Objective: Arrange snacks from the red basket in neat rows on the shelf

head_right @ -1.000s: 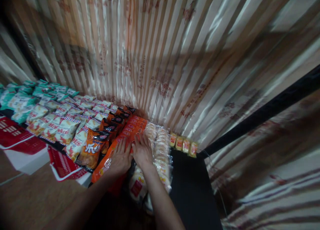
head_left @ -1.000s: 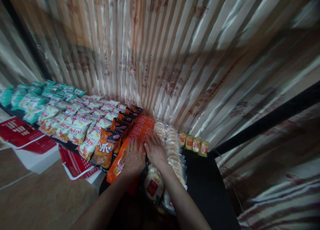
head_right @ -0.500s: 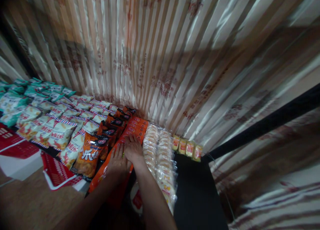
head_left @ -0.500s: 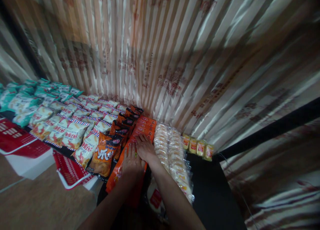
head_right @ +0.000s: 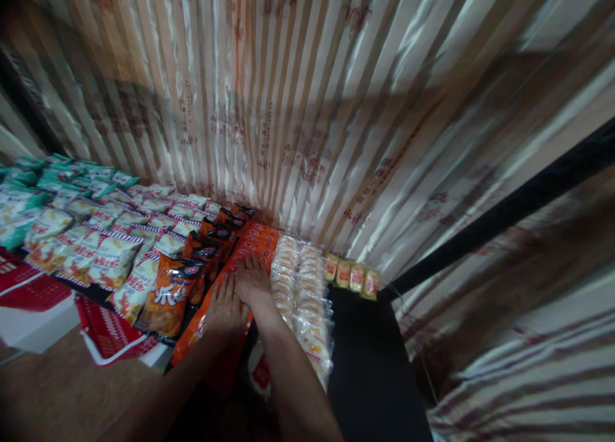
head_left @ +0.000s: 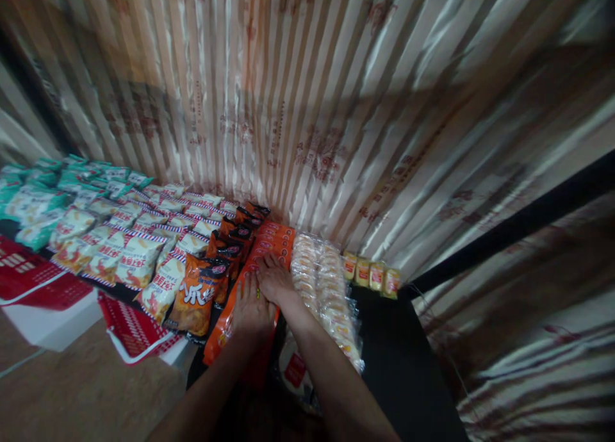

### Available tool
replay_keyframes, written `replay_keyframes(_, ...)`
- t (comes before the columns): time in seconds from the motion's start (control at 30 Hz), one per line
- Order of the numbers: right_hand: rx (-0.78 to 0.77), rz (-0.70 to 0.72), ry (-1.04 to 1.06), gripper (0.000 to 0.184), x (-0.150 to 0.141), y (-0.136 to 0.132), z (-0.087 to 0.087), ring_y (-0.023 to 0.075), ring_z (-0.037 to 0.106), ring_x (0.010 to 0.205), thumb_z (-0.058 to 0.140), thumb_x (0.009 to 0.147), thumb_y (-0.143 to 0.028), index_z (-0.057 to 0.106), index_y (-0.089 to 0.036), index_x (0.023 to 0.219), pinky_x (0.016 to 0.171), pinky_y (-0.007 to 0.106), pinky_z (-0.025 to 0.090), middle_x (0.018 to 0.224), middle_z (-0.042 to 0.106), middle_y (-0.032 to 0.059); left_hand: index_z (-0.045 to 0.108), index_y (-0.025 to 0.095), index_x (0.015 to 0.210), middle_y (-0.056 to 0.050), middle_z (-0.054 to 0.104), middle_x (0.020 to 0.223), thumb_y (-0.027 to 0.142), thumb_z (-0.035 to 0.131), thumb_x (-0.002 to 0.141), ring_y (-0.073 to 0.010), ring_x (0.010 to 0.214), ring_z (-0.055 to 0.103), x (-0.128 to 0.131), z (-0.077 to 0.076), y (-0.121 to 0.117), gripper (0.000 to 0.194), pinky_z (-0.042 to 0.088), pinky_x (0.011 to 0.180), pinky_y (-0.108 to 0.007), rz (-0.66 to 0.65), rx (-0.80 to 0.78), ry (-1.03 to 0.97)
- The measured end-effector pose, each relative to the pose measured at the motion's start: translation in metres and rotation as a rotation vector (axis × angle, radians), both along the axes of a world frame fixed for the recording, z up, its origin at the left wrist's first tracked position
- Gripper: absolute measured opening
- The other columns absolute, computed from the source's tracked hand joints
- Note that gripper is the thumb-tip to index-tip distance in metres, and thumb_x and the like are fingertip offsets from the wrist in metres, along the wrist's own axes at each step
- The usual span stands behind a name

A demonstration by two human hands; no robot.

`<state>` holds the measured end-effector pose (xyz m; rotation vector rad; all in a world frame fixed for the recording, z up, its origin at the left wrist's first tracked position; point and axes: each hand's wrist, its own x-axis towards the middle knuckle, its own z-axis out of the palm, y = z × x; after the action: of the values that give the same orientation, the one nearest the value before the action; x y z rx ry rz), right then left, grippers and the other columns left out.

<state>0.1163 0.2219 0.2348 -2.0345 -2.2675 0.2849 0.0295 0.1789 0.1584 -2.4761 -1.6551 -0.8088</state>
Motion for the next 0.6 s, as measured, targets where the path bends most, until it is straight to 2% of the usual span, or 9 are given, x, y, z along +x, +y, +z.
replay_keyframes(0.13,0.157,-0.01,0.087,0.049,0.011,-0.031,0.019,0.0207,0.017,0.141,0.027,0.094,-0.033,0.041,-0.016,0.137,0.114,0.04,0.02,0.15,0.029,0.008,0.046,0.004,0.131,-0.022,0.046,0.136,0.027,0.039,0.085,-0.0331,0.133,0.035,-0.007,0.016,-0.004,0.052,0.031,0.107,-0.052,-0.037,0.004,0.024)
replay_keyframes(0.23,0.38,-0.164,0.179,0.051,0.035,-0.077,0.029,0.019,0.019,0.141,0.023,0.094,-0.034,0.042,-0.014,0.136,0.114,0.038,0.023,0.149,0.032,0.008,0.047,0.006,0.13,-0.021,0.043,0.139,0.032,0.037,0.089,-0.0319,0.136,0.03,-0.007,0.032,-0.011,0.049,0.028,0.109,-0.052,-0.079,0.013,0.01)
replay_keyframes(0.3,0.501,-0.305,0.236,0.053,0.054,-0.115,0.026,0.0178,0.022,0.139,0.02,0.094,-0.036,0.042,-0.012,0.136,0.114,0.038,0.023,0.147,0.035,0.0096,0.047,0.008,0.13,-0.019,0.039,0.143,0.032,0.036,0.09,-0.0309,0.138,0.026,-0.002,0.041,-0.023,0.048,0.027,0.11,-0.051,-0.113,0.002,-0.024)
replay_keyframes(0.37,0.585,-0.481,0.278,0.057,0.072,-0.152,0.016,0.0189,0.024,0.139,0.017,0.094,-0.039,0.041,-0.008,0.135,0.113,0.039,0.024,0.146,0.036,0.0134,0.046,0.009,0.132,-0.018,0.035,0.145,0.03,0.036,0.09,-0.0298,0.139,0.022,0.005,0.047,-0.04,0.047,0.028,0.11,-0.05,-0.166,-0.005,-0.059)
replay_keyframes(0.43,0.604,-0.626,0.31,0.062,0.081,-0.185,-0.002,0.0203,0.024,0.139,0.016,0.092,-0.043,0.039,-0.005,0.136,0.113,0.041,0.024,0.146,0.035,0.0157,0.043,0.01,0.133,-0.017,0.031,0.148,0.028,0.036,0.091,-0.0287,0.14,0.018,0.013,0.047,-0.064,0.047,0.028,0.111,-0.05,-0.219,0.005,-0.088)
replay_keyframes(0.5,0.556,-0.704,0.331,0.065,0.083,-0.212,-0.022,0.022,0.022,0.139,0.017,0.091,-0.046,0.036,-0.004,0.137,0.113,0.042,0.023,0.147,0.033,0.0172,0.041,0.009,0.135,-0.018,0.028,0.149,0.026,0.035,0.091,-0.0288,0.141,0.015,0.019,0.044,-0.091,0.047,0.028,0.111,-0.049,-0.236,0.025,-0.113)
replay_keyframes(0.6,0.514,-0.76,0.343,0.069,0.073,-0.238,-0.048,0.0245,0.02,0.14,0.017,0.09,-0.049,0.032,0.0,0.137,0.112,0.043,0.023,0.147,0.03,0.0214,0.039,0.009,0.136,-0.017,0.024,0.15,0.023,0.037,0.09,-0.0318,0.141,0.01,0.021,0.034,-0.131,0.049,0.031,0.109,-0.051,-0.249,0.052,-0.098)
